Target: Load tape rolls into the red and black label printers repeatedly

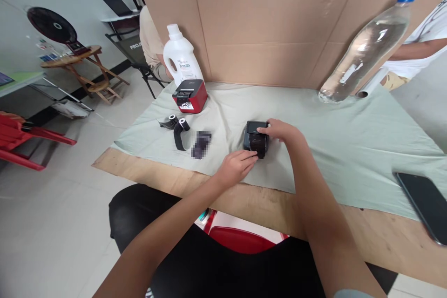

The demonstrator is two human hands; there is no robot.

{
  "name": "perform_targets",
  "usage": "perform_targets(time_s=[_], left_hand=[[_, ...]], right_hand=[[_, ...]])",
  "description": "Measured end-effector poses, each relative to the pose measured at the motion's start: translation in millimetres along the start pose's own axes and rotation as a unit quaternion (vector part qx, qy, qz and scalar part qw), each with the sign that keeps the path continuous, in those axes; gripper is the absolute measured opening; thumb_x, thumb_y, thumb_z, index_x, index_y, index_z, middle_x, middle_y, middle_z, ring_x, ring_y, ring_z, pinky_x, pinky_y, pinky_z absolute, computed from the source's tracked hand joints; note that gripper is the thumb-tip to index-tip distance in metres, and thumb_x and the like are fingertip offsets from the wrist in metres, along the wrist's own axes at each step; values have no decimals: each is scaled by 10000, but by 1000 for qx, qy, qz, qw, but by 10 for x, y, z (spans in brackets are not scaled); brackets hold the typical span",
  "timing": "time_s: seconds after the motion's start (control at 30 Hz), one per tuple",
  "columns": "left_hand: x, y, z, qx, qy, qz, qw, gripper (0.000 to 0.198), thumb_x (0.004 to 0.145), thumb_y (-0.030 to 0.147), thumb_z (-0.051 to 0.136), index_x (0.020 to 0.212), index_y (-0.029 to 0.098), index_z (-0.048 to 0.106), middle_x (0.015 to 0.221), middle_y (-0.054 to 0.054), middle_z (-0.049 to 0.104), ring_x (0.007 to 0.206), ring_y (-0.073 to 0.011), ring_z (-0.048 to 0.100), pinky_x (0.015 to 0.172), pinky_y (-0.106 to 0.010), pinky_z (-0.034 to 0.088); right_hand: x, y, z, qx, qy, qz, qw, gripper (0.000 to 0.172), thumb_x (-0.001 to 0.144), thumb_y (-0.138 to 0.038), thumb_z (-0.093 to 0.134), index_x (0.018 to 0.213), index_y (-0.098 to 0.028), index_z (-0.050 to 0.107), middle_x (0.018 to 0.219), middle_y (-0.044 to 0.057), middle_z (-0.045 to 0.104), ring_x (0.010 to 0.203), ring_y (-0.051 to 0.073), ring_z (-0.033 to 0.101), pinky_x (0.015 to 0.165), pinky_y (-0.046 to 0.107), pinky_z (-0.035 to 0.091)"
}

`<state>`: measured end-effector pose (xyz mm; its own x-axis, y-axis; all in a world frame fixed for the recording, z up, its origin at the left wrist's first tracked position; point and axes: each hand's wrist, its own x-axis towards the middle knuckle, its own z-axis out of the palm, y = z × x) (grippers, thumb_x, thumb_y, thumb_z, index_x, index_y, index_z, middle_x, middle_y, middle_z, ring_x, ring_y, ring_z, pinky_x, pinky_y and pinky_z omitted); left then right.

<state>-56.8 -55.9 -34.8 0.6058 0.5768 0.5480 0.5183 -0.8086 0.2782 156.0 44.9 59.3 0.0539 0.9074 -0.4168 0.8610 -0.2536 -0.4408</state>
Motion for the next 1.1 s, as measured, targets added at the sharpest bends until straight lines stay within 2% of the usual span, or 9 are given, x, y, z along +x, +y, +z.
perform_targets(time_s=[0.27,0.4,0.5,0.57,0.63,0.7,0.8,0.93,1.1], left_hand=[[10,-6,-14,6,1,4,1000,267,1031,204,491,1146,168,729,1222,-95,739,1078,-207,710,927,-370,604],[-17,33,-14,-16,3,-8,1000,268,1026,204,492,1125,177,739,1202,-99,743,1065,-208,715,933,-379,607],[23,25,-23,-93,44,-43,994,247,1013,223,519,1086,190,753,1188,-89,747,1079,-209,709,983,-382,588],[148,-57,-48,-176,97,-135,970,220,989,233,560,1092,192,749,1157,-85,745,1037,-197,708,952,-350,589],[359,-210,-89,-269,125,-287,911,245,970,250,596,1172,181,718,1059,-72,735,861,-152,697,803,-279,589],[607,-398,-138,-360,84,-425,826,359,978,298,597,1303,153,644,899,-34,689,625,-92,603,597,-212,510],[894,-626,-189,-463,-24,-490,738,543,981,349,583,1475,140,497,698,40,549,457,-69,460,427,-194,327],[967,-720,-192,-534,-99,-456,705,688,908,273,647,1556,252,416,606,85,416,435,-61,376,417,-178,235],[881,-718,-215,-522,-116,-432,726,785,855,210,668,1585,235,380,676,48,482,530,-86,442,444,-187,312]], right_hand=[[-80,-191,121,-44,73,-31,996,718,895,-431,629,1524,-152,424,1446,244,542,1133,367,653,791,396,588],[-80,-159,75,8,12,-27,1000,691,871,-439,657,1493,-203,469,1414,202,578,1054,338,669,636,354,606],[-34,-61,32,54,-42,-45,997,659,860,-471,681,1460,-258,509,1416,142,586,1080,321,657,625,330,615],[-2,22,30,83,-55,-75,992,661,870,-500,673,1470,-279,506,1423,115,586,1089,306,650,648,310,612],[19,113,51,116,-69,-106,985,680,901,-531,632,1516,-297,463,1400,98,602,1064,282,652,667,295,600],[27,209,80,157,-80,-123,977,714,933,-561,576,1574,-311,386,1305,87,647,985,254,663,682,295,587],[34,360,108,218,-97,-132,962,744,958,-568,518,1618,-295,308,1098,67,683,872,229,665,689,307,571],[68,542,102,291,-140,-152,934,774,929,-480,564,1624,-268,296,1113,75,667,907,214,650,711,295,553],[128,630,70,320,-181,-193,909,885,838,-410,714,1618,-280,316,1407,90,574,986,207,620,731,273,546]])
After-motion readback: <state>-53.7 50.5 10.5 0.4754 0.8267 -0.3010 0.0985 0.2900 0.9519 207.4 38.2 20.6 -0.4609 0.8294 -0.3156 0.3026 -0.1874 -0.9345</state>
